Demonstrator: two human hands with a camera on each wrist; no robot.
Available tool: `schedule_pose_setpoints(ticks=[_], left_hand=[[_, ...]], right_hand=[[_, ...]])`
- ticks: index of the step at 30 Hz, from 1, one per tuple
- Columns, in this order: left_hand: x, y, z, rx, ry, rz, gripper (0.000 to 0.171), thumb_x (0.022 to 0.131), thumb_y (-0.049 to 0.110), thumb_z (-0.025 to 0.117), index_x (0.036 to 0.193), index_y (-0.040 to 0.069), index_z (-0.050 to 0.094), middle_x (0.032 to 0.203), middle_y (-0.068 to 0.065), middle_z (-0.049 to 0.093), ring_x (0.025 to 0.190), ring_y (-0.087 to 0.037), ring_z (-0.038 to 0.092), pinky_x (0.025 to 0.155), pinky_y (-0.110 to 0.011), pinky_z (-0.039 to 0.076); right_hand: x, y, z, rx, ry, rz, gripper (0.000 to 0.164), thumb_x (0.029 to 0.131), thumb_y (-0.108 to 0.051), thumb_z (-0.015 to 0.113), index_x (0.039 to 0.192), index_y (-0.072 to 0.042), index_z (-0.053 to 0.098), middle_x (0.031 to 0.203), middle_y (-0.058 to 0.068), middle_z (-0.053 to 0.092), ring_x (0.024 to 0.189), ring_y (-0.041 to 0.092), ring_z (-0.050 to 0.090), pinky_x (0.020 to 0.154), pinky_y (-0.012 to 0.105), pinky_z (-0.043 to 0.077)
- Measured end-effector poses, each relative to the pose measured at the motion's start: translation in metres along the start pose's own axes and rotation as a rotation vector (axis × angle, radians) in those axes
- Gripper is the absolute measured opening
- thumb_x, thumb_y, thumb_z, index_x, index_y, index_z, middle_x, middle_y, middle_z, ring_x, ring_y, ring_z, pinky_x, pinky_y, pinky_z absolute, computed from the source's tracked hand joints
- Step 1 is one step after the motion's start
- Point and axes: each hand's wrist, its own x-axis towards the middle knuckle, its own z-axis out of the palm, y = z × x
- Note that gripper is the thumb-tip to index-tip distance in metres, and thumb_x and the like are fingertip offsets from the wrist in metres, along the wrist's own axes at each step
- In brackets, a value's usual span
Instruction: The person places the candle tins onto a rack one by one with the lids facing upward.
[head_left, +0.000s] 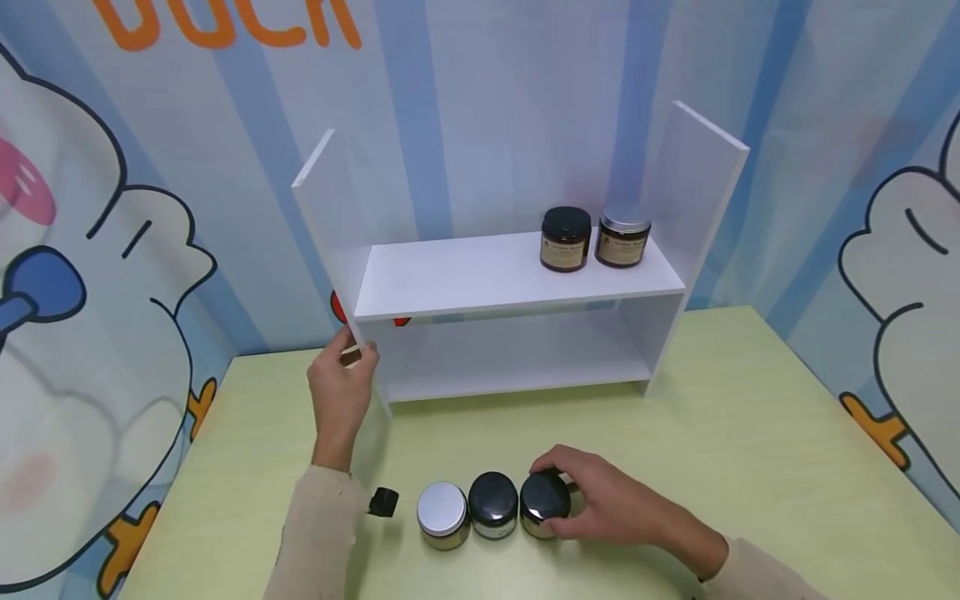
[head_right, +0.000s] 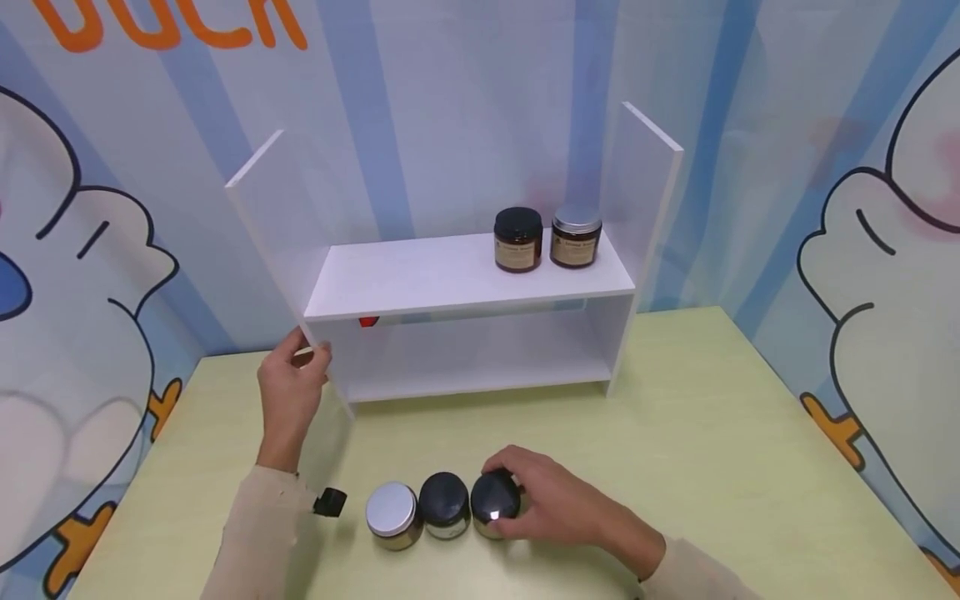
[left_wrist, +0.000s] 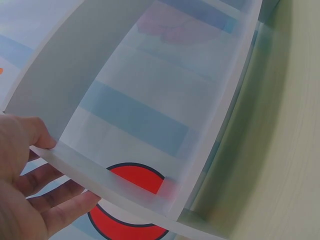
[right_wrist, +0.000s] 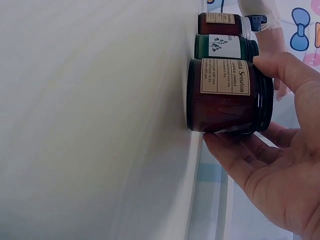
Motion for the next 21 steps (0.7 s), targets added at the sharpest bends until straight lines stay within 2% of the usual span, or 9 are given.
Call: schedule_pose_setpoints(ticks=[9, 16, 21], left_hand=[[0.0005, -0.0009, 0.0006, 0.009, 0.003, 0.008, 0.039, 0.097, 0.018, 0.063, 0.134, 0.009, 0.066, 0.121, -0.014, 0.069, 0.106, -0.035, 0.068, 0.089, -0.05, 0.059], [-0.0013, -0.0029, 0.0006, -0.003, -0.007, -0.018, 0.04, 0.097, 0.019, 0.063, 0.136, 0.01, 0.065, 0.122, -0.013, 0.069, 0.106, -0.034, 0.068, 0.089, -0.05, 0.059], [0.0002, -0.0016, 0.0, -0.013, 0.005, 0.001, 0.039, 0.096, 0.018, 0.063, 0.135, 0.011, 0.066, 0.119, -0.014, 0.07, 0.104, -0.034, 0.069, 0.087, -0.05, 0.059]], right_hand=[[0.0012, 0.0038, -0.0004, 0.009, 0.026, -0.039, 0.05, 0.085, -0.035, 0.081, 0.127, -0.016, 0.061, 0.119, -0.01, 0.064, 0.108, 0.008, 0.061, 0.093, 0.03, 0.055], [0.0001, 0.0028, 0.0001, 0.018, 0.03, -0.011, 0.05, 0.085, -0.039, 0.081, 0.127, -0.018, 0.063, 0.117, -0.012, 0.064, 0.107, 0.007, 0.062, 0.091, 0.03, 0.055], [0.0017, 0.0017, -0.0011, 0.027, 0.036, -0.004, 0.05, 0.085, -0.038, 0.081, 0.127, -0.018, 0.064, 0.117, -0.013, 0.064, 0.105, 0.005, 0.062, 0.09, 0.027, 0.055]])
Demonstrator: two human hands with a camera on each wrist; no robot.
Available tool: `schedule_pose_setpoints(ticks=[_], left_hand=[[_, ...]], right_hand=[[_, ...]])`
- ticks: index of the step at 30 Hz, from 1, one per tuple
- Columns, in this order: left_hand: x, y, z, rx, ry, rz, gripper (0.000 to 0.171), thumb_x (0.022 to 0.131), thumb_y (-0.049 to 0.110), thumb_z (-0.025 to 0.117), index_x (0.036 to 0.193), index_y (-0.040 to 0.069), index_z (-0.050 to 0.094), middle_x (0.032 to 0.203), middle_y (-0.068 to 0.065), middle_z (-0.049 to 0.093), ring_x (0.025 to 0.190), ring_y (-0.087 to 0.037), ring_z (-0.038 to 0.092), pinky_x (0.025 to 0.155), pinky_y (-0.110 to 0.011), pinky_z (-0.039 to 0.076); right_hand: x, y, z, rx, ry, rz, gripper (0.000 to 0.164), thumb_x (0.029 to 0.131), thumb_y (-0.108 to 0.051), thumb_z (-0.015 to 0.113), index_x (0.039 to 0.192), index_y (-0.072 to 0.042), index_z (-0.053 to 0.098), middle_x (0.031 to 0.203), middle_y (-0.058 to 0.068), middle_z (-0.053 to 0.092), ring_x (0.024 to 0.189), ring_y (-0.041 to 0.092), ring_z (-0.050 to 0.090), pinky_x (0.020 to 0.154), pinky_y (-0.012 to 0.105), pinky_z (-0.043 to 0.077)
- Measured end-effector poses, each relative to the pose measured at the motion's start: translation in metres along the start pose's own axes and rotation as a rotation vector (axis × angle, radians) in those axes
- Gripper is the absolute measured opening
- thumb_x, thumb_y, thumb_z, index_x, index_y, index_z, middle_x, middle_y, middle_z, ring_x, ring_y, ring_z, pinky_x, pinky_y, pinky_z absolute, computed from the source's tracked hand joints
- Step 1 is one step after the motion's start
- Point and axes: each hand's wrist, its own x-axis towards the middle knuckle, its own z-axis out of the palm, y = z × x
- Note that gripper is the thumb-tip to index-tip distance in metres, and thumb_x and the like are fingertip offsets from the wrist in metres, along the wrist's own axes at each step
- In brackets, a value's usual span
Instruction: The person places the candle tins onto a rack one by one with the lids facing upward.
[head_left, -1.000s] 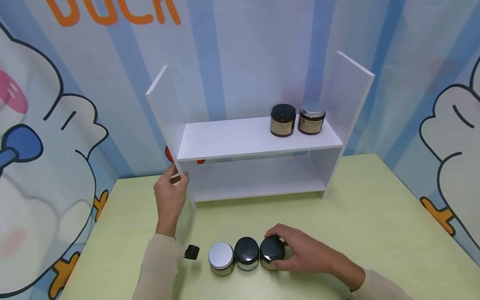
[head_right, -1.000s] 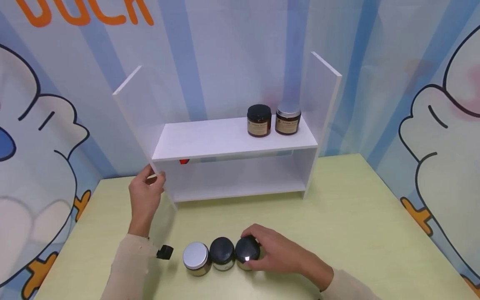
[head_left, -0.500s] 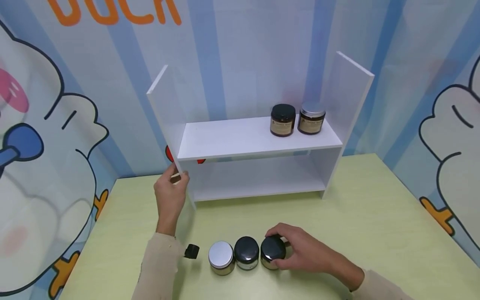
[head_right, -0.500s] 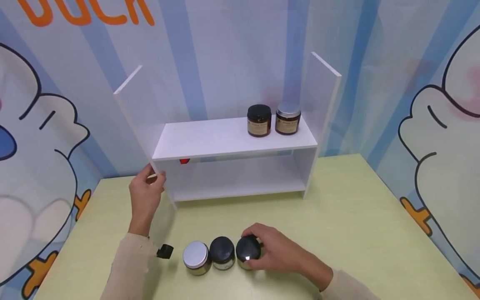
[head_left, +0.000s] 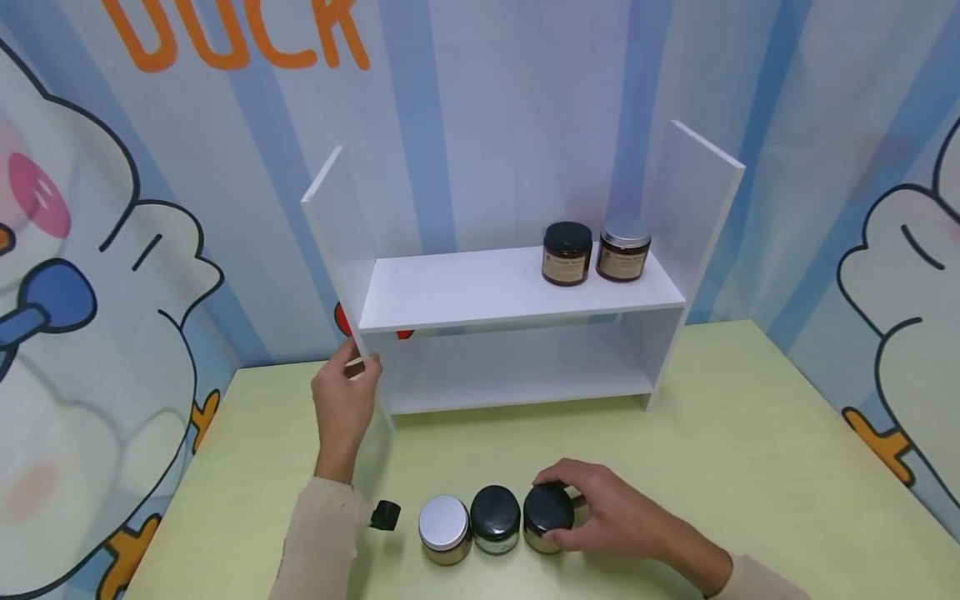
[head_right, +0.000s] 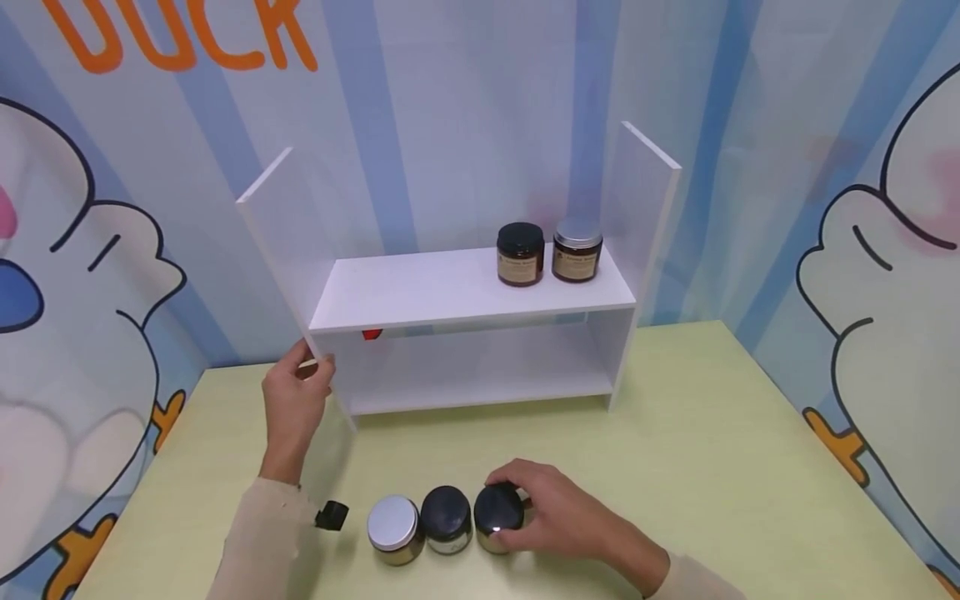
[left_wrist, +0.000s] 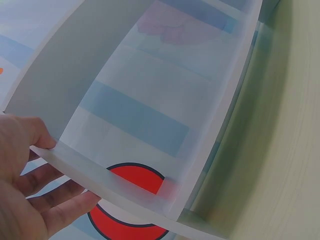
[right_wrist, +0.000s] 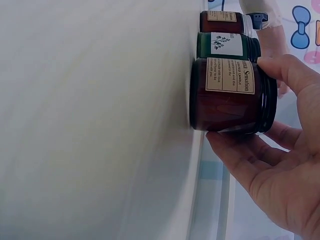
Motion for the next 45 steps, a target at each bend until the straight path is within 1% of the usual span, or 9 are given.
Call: schedule_pose_setpoints(ticks=[4, 10, 17, 21, 27, 30, 36, 39, 45], left_hand=[[0.0, -0.001, 0.001, -0.004, 0.001, 0.012, 0.039, 0.096, 0.017, 0.063, 0.135, 0.009, 0.066, 0.119, -0.016, 0.069, 0.103, -0.034, 0.069, 0.086, -0.051, 0.059], [0.0, 0.0, 0.0, 0.008, 0.0, -0.002, 0.04, 0.096, 0.018, 0.063, 0.135, 0.01, 0.066, 0.122, -0.016, 0.069, 0.105, -0.034, 0.068, 0.086, -0.051, 0.059], [0.0, -0.001, 0.001, 0.007, 0.005, 0.008, 0.039, 0.095, 0.016, 0.064, 0.134, 0.011, 0.067, 0.12, -0.017, 0.07, 0.103, -0.035, 0.069, 0.085, -0.051, 0.06], [0.0, -0.001, 0.0, 0.01, 0.005, 0.011, 0.039, 0.095, 0.016, 0.064, 0.134, 0.01, 0.067, 0.12, -0.017, 0.07, 0.103, -0.034, 0.069, 0.085, -0.051, 0.06], [0.0, -0.001, 0.001, 0.009, 0.003, 0.001, 0.039, 0.096, 0.016, 0.063, 0.134, 0.009, 0.067, 0.12, -0.015, 0.069, 0.103, -0.034, 0.069, 0.086, -0.051, 0.06], [0.0, -0.001, 0.001, 0.01, 0.005, 0.005, 0.039, 0.096, 0.016, 0.062, 0.134, 0.009, 0.067, 0.12, -0.015, 0.07, 0.103, -0.034, 0.069, 0.086, -0.051, 0.059], [0.001, 0.0, 0.001, 0.009, 0.01, 0.012, 0.039, 0.095, 0.016, 0.063, 0.134, 0.01, 0.067, 0.12, -0.016, 0.07, 0.103, -0.034, 0.069, 0.085, -0.051, 0.06], [0.001, 0.0, 0.001, 0.011, 0.01, 0.01, 0.039, 0.096, 0.017, 0.063, 0.134, 0.01, 0.067, 0.121, -0.016, 0.07, 0.103, -0.034, 0.068, 0.085, -0.051, 0.06], [0.0, 0.001, 0.001, 0.018, 0.014, 0.002, 0.04, 0.096, 0.017, 0.063, 0.135, 0.009, 0.066, 0.12, -0.014, 0.07, 0.104, -0.034, 0.069, 0.086, -0.05, 0.06]], right_hand=[[0.0, 0.001, 0.001, -0.015, 0.012, -0.008, 0.05, 0.084, -0.037, 0.082, 0.126, -0.018, 0.064, 0.116, -0.013, 0.064, 0.104, 0.005, 0.062, 0.09, 0.028, 0.056], [0.0, 0.001, 0.001, -0.023, 0.024, -0.012, 0.052, 0.084, -0.038, 0.082, 0.127, -0.015, 0.065, 0.116, -0.013, 0.064, 0.104, 0.005, 0.062, 0.09, 0.028, 0.056], [0.0, 0.002, 0.0, 0.006, 0.027, -0.04, 0.051, 0.086, -0.037, 0.081, 0.128, -0.012, 0.063, 0.118, -0.008, 0.065, 0.105, 0.01, 0.063, 0.083, 0.027, 0.059], [0.0, 0.001, -0.001, 0.009, 0.034, -0.04, 0.051, 0.086, -0.035, 0.081, 0.127, -0.011, 0.064, 0.117, -0.007, 0.065, 0.105, 0.011, 0.063, 0.08, 0.026, 0.059], [0.0, 0.0, -0.002, 0.01, 0.048, -0.04, 0.049, 0.086, -0.034, 0.08, 0.127, -0.014, 0.064, 0.115, -0.009, 0.065, 0.104, 0.01, 0.063, 0.079, 0.026, 0.059], [0.0, 0.0, -0.002, 0.01, 0.063, -0.05, 0.047, 0.086, -0.033, 0.08, 0.127, -0.018, 0.064, 0.115, -0.01, 0.065, 0.103, 0.01, 0.063, 0.079, 0.026, 0.059], [0.0, 0.0, -0.004, -0.001, 0.099, -0.07, 0.046, 0.085, -0.03, 0.081, 0.126, -0.02, 0.064, 0.115, -0.01, 0.065, 0.102, 0.011, 0.064, 0.077, 0.027, 0.06], [0.0, -0.001, -0.006, -0.002, 0.1, -0.059, 0.046, 0.085, -0.03, 0.081, 0.126, -0.022, 0.063, 0.115, -0.01, 0.065, 0.102, 0.011, 0.064, 0.077, 0.026, 0.059], [0.001, -0.004, -0.011, -0.015, 0.103, -0.057, 0.045, 0.086, -0.031, 0.08, 0.127, -0.021, 0.063, 0.116, -0.009, 0.065, 0.102, 0.011, 0.064, 0.077, 0.027, 0.059]])
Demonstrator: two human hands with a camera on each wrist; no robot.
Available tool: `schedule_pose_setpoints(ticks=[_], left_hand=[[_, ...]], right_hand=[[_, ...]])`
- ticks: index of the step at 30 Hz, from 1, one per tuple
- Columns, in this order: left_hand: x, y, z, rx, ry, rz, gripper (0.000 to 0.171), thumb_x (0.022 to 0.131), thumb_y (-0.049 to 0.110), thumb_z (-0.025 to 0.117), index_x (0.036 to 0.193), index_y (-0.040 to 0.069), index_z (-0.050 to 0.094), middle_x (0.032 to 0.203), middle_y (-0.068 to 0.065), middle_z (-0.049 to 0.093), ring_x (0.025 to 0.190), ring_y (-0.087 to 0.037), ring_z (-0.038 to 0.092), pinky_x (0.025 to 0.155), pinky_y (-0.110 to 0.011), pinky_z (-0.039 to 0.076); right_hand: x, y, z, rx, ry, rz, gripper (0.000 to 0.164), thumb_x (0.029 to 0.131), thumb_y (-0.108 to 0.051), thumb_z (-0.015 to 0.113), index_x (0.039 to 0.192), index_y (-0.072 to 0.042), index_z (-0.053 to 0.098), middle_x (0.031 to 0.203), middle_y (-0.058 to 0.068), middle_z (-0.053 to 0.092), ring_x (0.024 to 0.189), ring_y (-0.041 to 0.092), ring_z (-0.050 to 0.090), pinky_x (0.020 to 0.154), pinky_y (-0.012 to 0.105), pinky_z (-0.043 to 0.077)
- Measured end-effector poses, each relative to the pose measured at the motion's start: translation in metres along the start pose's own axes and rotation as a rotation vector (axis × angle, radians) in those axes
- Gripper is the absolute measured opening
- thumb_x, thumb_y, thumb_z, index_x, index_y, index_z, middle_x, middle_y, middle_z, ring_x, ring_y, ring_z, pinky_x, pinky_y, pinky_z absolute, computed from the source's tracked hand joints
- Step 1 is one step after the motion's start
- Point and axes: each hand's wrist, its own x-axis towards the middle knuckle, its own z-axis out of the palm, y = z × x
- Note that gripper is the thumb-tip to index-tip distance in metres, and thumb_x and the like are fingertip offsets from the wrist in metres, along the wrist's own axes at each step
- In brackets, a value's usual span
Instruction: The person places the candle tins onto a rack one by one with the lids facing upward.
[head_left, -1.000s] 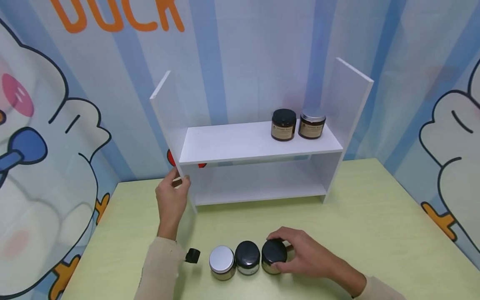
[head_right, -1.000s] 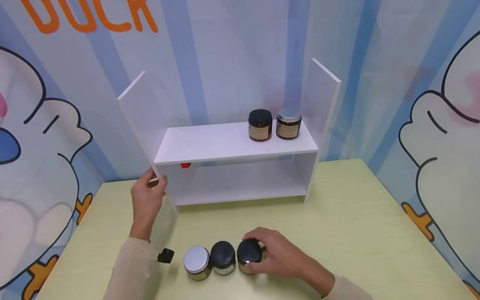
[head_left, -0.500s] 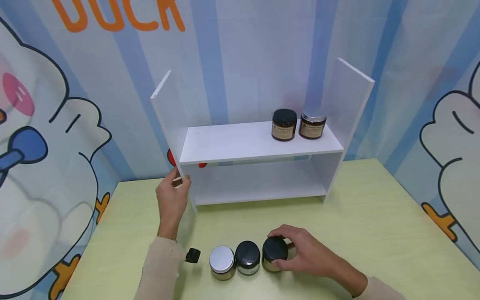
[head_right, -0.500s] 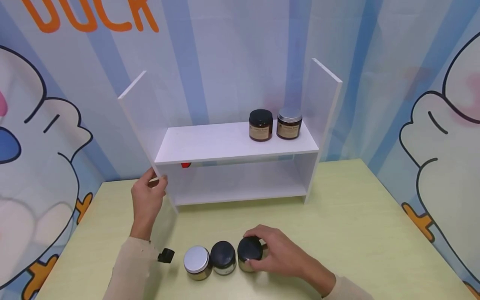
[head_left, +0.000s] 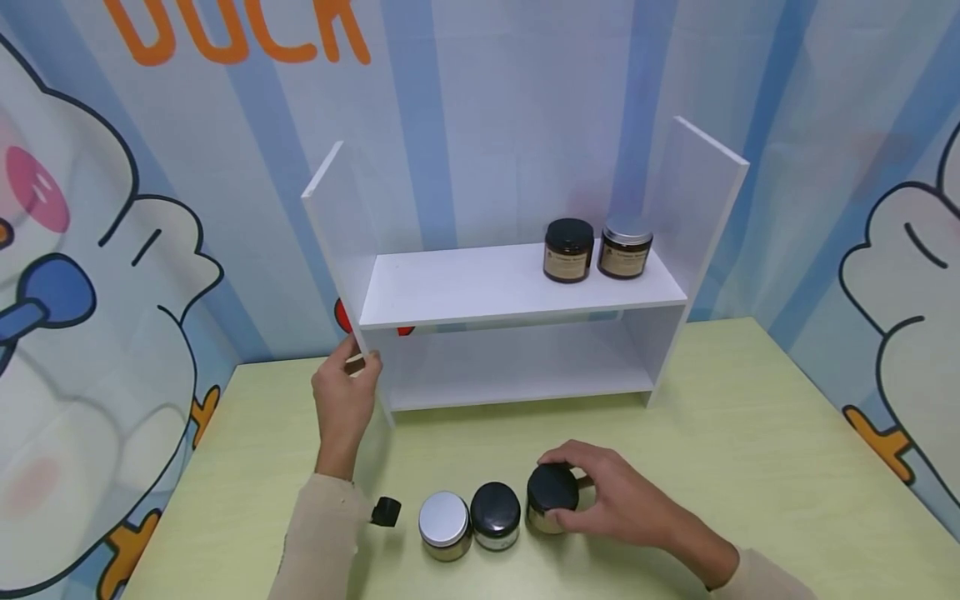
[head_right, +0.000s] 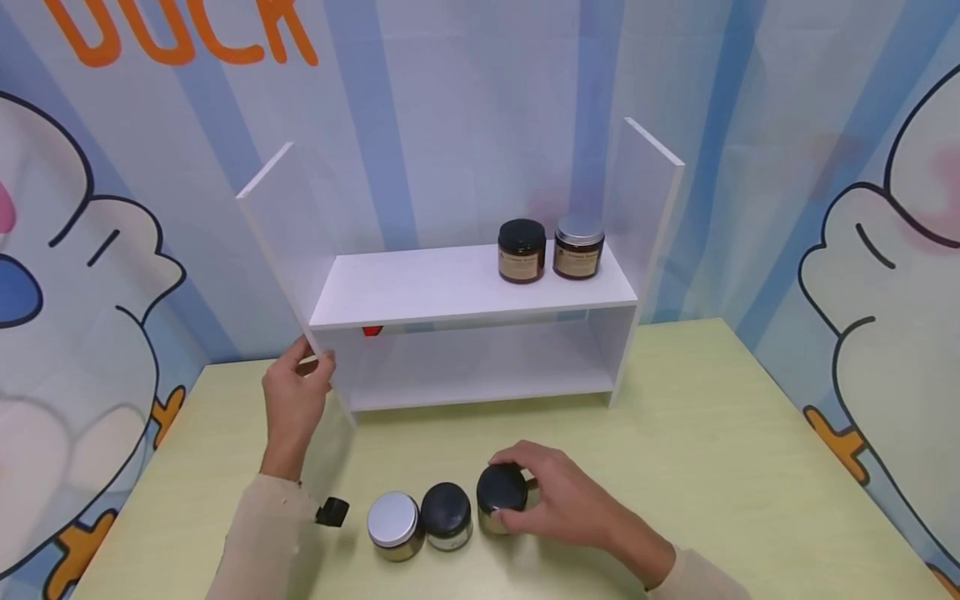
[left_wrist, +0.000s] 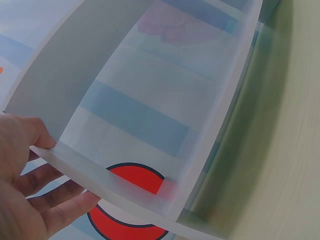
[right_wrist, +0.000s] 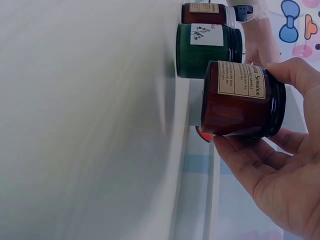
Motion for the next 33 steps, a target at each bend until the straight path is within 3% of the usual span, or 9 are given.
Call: schedule_pose_setpoints(ticks=[11, 18, 25, 33], left_hand=[[0.0, -0.001, 0.0, -0.002, -0.008, 0.002, 0.04, 0.096, 0.018, 0.063, 0.135, 0.01, 0.066, 0.122, -0.015, 0.07, 0.105, -0.035, 0.068, 0.086, -0.05, 0.06], [0.0, -0.001, 0.0, -0.007, -0.005, 0.0, 0.04, 0.096, 0.018, 0.063, 0.135, 0.009, 0.066, 0.121, -0.015, 0.07, 0.104, -0.034, 0.068, 0.085, -0.05, 0.06], [0.0, -0.001, 0.0, -0.002, -0.006, 0.003, 0.04, 0.096, 0.018, 0.063, 0.135, 0.009, 0.066, 0.122, -0.016, 0.069, 0.104, -0.035, 0.069, 0.086, -0.051, 0.06], [0.0, 0.0, -0.001, 0.0, -0.013, 0.006, 0.04, 0.096, 0.017, 0.062, 0.135, 0.008, 0.065, 0.121, -0.016, 0.07, 0.106, -0.036, 0.069, 0.086, -0.051, 0.06]], right_hand=[[0.005, -0.005, -0.009, -0.016, 0.046, -0.064, 0.047, 0.085, -0.025, 0.081, 0.128, -0.019, 0.062, 0.117, -0.008, 0.065, 0.103, 0.012, 0.065, 0.076, 0.028, 0.06], [0.009, -0.008, -0.017, -0.026, 0.062, -0.051, 0.05, 0.086, -0.025, 0.081, 0.131, -0.016, 0.061, 0.122, -0.005, 0.065, 0.103, 0.013, 0.065, 0.076, 0.029, 0.06], [0.013, -0.013, -0.025, -0.024, 0.082, -0.049, 0.05, 0.085, -0.023, 0.081, 0.131, -0.02, 0.061, 0.126, -0.004, 0.064, 0.105, 0.011, 0.064, 0.079, 0.03, 0.06], [0.018, -0.019, -0.036, -0.043, 0.111, -0.048, 0.051, 0.085, -0.021, 0.081, 0.132, -0.015, 0.062, 0.127, -0.003, 0.065, 0.102, 0.011, 0.065, 0.079, 0.03, 0.06]])
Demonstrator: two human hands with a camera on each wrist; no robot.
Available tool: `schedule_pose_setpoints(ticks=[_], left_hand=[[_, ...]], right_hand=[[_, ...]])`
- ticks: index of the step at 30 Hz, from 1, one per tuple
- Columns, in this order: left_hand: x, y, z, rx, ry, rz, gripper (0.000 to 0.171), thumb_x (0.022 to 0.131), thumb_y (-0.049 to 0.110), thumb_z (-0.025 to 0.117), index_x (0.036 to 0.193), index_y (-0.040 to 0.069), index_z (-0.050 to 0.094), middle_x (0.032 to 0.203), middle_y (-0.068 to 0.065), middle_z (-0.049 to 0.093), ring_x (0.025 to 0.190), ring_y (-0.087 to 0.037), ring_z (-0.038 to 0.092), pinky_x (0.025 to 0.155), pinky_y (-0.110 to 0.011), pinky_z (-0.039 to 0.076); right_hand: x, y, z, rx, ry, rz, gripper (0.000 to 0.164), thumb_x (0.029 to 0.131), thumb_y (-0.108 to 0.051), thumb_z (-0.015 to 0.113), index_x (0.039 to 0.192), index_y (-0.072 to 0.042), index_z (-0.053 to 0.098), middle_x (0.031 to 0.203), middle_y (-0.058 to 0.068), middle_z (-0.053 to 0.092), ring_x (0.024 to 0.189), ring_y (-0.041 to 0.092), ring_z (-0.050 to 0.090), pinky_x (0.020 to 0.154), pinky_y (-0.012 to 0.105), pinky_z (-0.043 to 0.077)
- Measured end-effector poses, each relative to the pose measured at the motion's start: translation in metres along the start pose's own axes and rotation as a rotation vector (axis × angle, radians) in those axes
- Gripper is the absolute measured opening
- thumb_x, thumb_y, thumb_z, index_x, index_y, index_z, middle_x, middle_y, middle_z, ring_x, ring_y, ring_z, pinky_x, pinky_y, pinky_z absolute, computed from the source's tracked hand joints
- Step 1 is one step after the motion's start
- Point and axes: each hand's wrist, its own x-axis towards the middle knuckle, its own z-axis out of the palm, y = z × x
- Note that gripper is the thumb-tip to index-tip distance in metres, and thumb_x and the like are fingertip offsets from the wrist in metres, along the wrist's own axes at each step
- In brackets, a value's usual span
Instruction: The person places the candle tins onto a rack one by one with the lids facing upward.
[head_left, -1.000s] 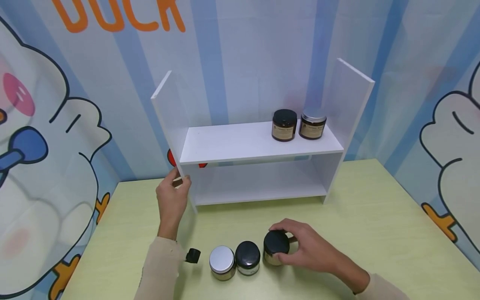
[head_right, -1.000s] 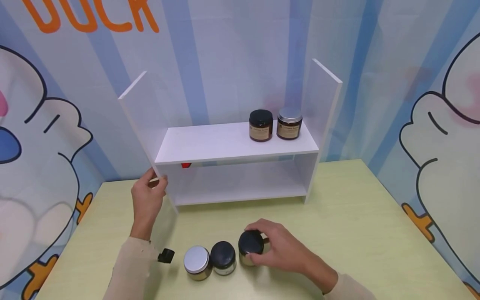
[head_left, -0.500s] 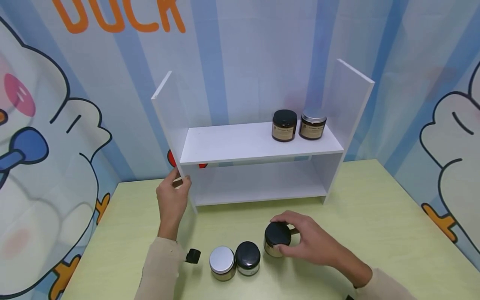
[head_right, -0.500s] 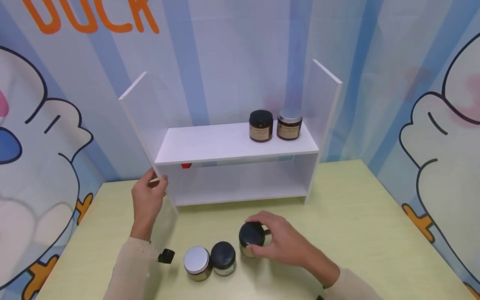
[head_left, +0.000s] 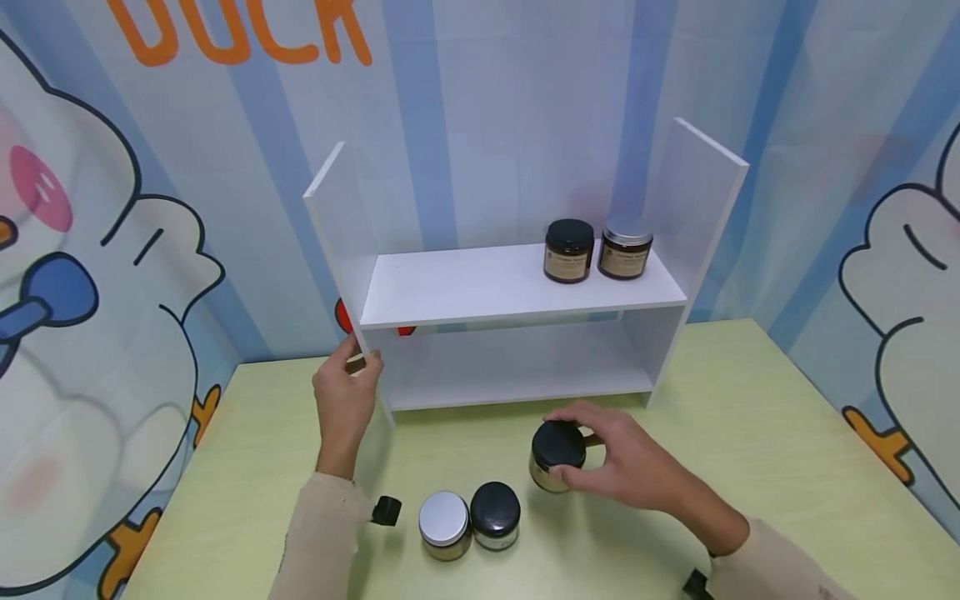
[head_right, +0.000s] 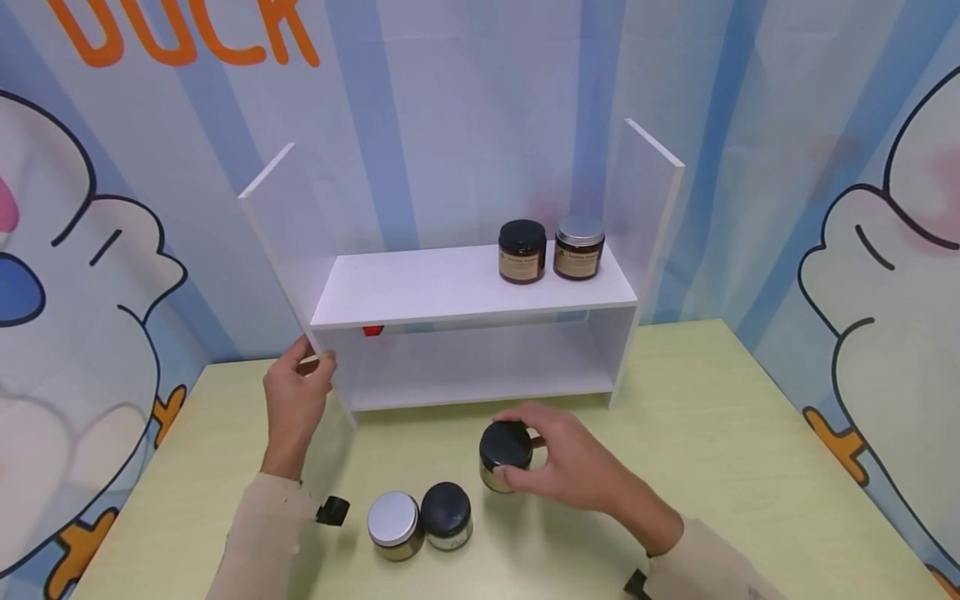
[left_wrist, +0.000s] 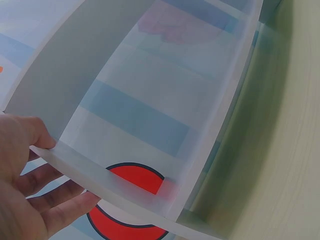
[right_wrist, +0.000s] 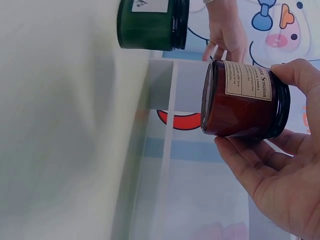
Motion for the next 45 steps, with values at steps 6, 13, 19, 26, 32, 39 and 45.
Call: schedule_pose_setpoints(ticks=[6, 13, 19, 26, 32, 39, 45], left_hand=[[0.001, -0.001, 0.001, 0.004, 0.002, 0.006, 0.04, 0.096, 0.016, 0.061, 0.135, 0.008, 0.065, 0.12, -0.016, 0.07, 0.106, -0.036, 0.069, 0.087, -0.051, 0.06], [0.001, -0.002, 0.001, -0.003, -0.003, 0.0, 0.04, 0.096, 0.015, 0.062, 0.135, 0.006, 0.065, 0.121, -0.016, 0.069, 0.106, -0.036, 0.068, 0.088, -0.051, 0.059], [0.001, -0.002, 0.001, -0.003, -0.001, -0.001, 0.04, 0.096, 0.016, 0.062, 0.135, 0.007, 0.065, 0.121, -0.017, 0.069, 0.105, -0.036, 0.068, 0.088, -0.051, 0.059], [0.0, -0.002, 0.0, -0.013, 0.002, 0.006, 0.041, 0.096, 0.016, 0.062, 0.136, 0.008, 0.065, 0.12, -0.017, 0.069, 0.104, -0.036, 0.068, 0.087, -0.052, 0.059], [-0.001, -0.001, 0.0, -0.016, 0.003, -0.001, 0.04, 0.096, 0.017, 0.063, 0.135, 0.009, 0.066, 0.118, -0.016, 0.069, 0.104, -0.036, 0.068, 0.086, -0.052, 0.059], [-0.001, -0.001, 0.0, -0.022, 0.001, 0.005, 0.04, 0.096, 0.017, 0.062, 0.136, 0.008, 0.066, 0.12, -0.017, 0.069, 0.104, -0.036, 0.068, 0.086, -0.053, 0.059], [-0.001, -0.001, 0.0, -0.021, 0.004, 0.007, 0.04, 0.097, 0.018, 0.062, 0.135, 0.008, 0.066, 0.121, -0.017, 0.069, 0.104, -0.036, 0.068, 0.086, -0.053, 0.059]], right_hand=[[0.005, -0.003, -0.006, -0.006, 0.002, 0.021, 0.051, 0.086, -0.025, 0.081, 0.133, -0.022, 0.061, 0.126, -0.007, 0.064, 0.104, 0.011, 0.064, 0.081, 0.031, 0.06], [0.011, -0.006, -0.013, 0.0, 0.008, 0.013, 0.05, 0.086, -0.024, 0.081, 0.132, -0.022, 0.061, 0.124, -0.007, 0.064, 0.102, 0.012, 0.063, 0.079, 0.031, 0.06], [0.017, -0.008, -0.019, 0.0, 0.028, -0.003, 0.05, 0.086, -0.021, 0.08, 0.132, -0.02, 0.062, 0.127, -0.002, 0.064, 0.103, 0.013, 0.064, 0.08, 0.031, 0.06], [0.022, -0.007, -0.025, -0.021, 0.022, 0.004, 0.049, 0.088, -0.023, 0.079, 0.134, -0.019, 0.062, 0.13, 0.0, 0.064, 0.105, 0.015, 0.064, 0.082, 0.034, 0.06], [0.029, -0.01, -0.031, -0.025, 0.028, -0.014, 0.048, 0.088, -0.023, 0.078, 0.133, -0.017, 0.062, 0.128, 0.0, 0.065, 0.105, 0.016, 0.063, 0.081, 0.033, 0.059], [0.037, -0.011, -0.037, -0.03, 0.04, -0.04, 0.048, 0.088, -0.021, 0.079, 0.133, -0.017, 0.063, 0.127, -0.002, 0.065, 0.105, 0.013, 0.064, 0.083, 0.033, 0.059], [0.043, -0.014, -0.045, -0.021, 0.026, -0.025, 0.049, 0.09, -0.022, 0.077, 0.136, -0.016, 0.061, 0.131, 0.002, 0.064, 0.108, 0.016, 0.064, 0.087, 0.039, 0.059]])
